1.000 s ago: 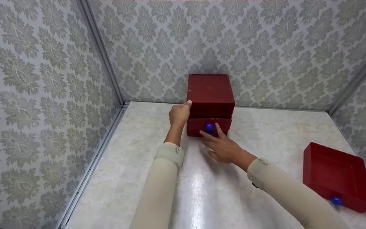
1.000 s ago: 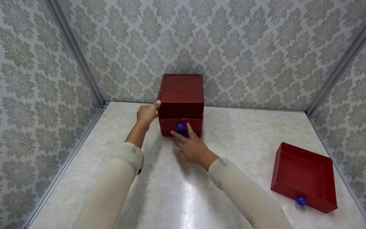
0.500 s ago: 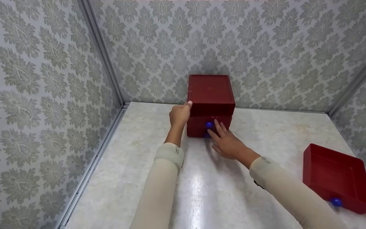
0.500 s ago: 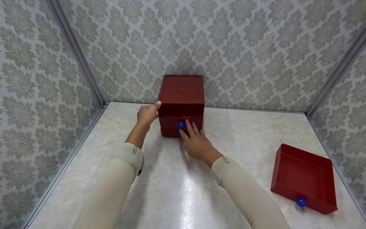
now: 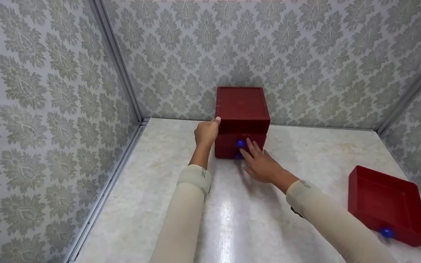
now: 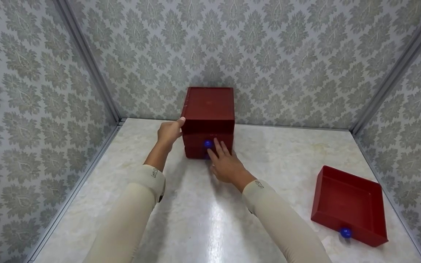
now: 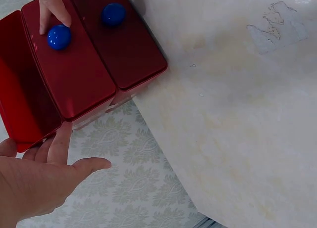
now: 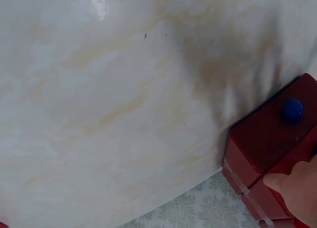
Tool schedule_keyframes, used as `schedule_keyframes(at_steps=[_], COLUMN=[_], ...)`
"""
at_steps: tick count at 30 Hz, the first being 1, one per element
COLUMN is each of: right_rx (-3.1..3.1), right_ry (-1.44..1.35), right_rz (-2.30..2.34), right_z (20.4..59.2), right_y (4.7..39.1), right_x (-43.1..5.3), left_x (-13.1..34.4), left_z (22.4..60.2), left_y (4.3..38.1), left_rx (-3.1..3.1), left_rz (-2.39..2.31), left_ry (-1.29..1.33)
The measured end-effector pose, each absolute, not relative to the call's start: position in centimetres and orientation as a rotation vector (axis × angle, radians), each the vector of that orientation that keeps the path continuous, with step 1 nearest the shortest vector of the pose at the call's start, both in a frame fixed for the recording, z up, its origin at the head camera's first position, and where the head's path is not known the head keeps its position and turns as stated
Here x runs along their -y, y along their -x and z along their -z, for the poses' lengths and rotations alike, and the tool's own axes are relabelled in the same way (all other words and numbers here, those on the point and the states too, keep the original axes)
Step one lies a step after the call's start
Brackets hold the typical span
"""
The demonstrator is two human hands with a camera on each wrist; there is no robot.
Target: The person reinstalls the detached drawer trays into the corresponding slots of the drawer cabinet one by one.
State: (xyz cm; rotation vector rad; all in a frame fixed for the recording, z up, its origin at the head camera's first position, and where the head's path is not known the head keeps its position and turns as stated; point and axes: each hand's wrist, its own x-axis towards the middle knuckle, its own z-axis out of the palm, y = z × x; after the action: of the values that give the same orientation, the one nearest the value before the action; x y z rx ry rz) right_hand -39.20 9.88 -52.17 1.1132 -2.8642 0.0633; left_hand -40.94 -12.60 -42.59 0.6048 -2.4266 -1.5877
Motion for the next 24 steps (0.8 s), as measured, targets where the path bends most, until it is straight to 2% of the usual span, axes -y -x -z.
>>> schedule_keyframes(at_steps=[7,24], right_rx=[2.872,3.052], right_ry=[-1.092,-0.788], right_rz=[-0.098,0.132], right_z=[51.7,47.0], right_y=[38.2,30.7], right_x=[-11.1,-20.9], left_x=[12.6,12.6], left_z=[42.8,42.8], left_y=[40.6,40.7], left_rx=[2.414,2.429], left_rz=[1.576,1.547], left_ry=[-0.604,-0.609])
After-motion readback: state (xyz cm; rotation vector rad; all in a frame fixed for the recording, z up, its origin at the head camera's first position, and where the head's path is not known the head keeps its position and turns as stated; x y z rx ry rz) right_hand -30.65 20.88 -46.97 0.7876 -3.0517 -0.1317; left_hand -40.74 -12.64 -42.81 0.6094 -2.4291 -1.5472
